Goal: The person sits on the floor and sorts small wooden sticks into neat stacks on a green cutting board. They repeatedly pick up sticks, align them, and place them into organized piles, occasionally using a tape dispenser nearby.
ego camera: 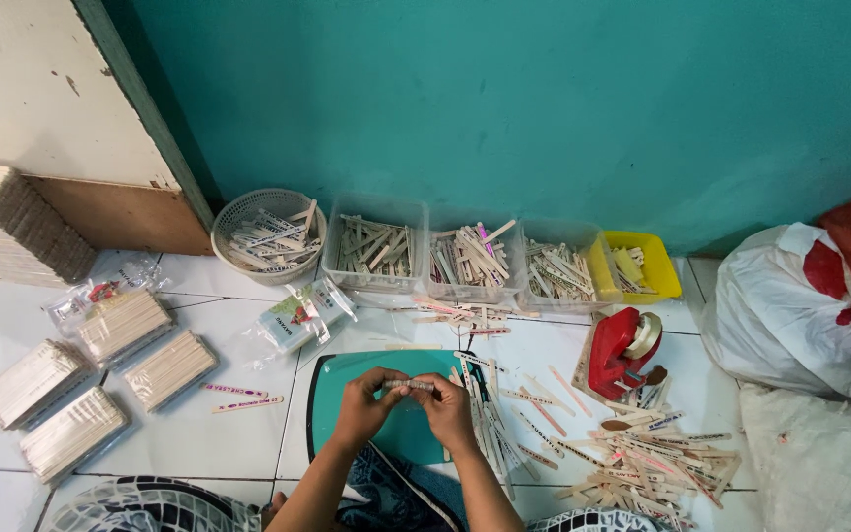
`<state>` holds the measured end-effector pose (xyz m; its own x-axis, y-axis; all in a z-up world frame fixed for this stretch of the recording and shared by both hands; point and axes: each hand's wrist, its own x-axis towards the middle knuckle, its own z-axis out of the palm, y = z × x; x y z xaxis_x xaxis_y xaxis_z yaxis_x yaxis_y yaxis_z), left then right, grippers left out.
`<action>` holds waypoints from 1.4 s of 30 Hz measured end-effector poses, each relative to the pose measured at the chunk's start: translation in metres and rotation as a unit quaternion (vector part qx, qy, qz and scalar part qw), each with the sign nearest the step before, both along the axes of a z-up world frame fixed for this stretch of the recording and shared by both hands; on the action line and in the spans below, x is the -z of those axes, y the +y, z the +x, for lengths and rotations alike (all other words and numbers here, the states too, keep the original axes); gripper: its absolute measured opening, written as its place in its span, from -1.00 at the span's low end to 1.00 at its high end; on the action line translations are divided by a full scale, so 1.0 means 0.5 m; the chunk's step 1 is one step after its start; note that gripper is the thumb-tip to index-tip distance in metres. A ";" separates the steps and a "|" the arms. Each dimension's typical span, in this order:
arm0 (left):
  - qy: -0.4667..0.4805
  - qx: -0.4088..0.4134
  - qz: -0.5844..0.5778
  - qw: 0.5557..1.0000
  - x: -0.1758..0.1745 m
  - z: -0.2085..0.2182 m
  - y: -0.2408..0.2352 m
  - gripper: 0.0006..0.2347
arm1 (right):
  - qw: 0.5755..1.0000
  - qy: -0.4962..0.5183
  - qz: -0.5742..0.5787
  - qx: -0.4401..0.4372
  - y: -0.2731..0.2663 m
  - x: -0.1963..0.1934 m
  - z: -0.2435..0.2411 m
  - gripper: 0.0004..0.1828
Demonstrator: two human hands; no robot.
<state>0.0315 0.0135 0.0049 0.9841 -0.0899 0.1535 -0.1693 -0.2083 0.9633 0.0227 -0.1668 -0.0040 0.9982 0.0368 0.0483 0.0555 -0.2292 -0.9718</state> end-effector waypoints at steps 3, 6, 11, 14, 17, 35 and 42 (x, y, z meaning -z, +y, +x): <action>0.045 0.034 -0.046 0.997 -0.002 -0.003 0.004 -0.71 | 0.999 -0.047 -0.018 -0.008 0.003 -0.030 -0.006 -0.84; 0.068 0.027 -0.051 0.996 0.021 0.005 -0.004 -0.78 | 0.995 -0.054 -0.078 0.014 0.005 -0.027 -0.007 -0.77; 0.068 0.007 -0.042 0.997 0.042 0.003 -0.017 -0.81 | 0.995 -0.049 -0.079 0.027 0.001 -0.011 -0.003 -0.81; 0.016 -0.003 -0.011 1.000 0.029 -0.004 -0.020 -0.72 | 0.998 -0.031 -0.058 0.013 0.002 -0.013 -0.004 -0.83; 0.003 -0.021 0.001 1.000 0.036 0.000 -0.020 -0.70 | 1.000 0.005 -0.021 -0.008 0.001 -0.001 0.000 -0.78; 0.113 0.008 -0.062 0.992 0.032 -0.016 -0.029 -0.83 | 0.999 -0.031 -0.032 0.028 -0.005 0.016 0.009 -0.87; 0.080 -0.036 -0.011 0.996 0.072 -0.003 -0.044 -0.82 | 0.997 0.036 -0.058 -0.020 -0.027 -0.001 0.016 -0.82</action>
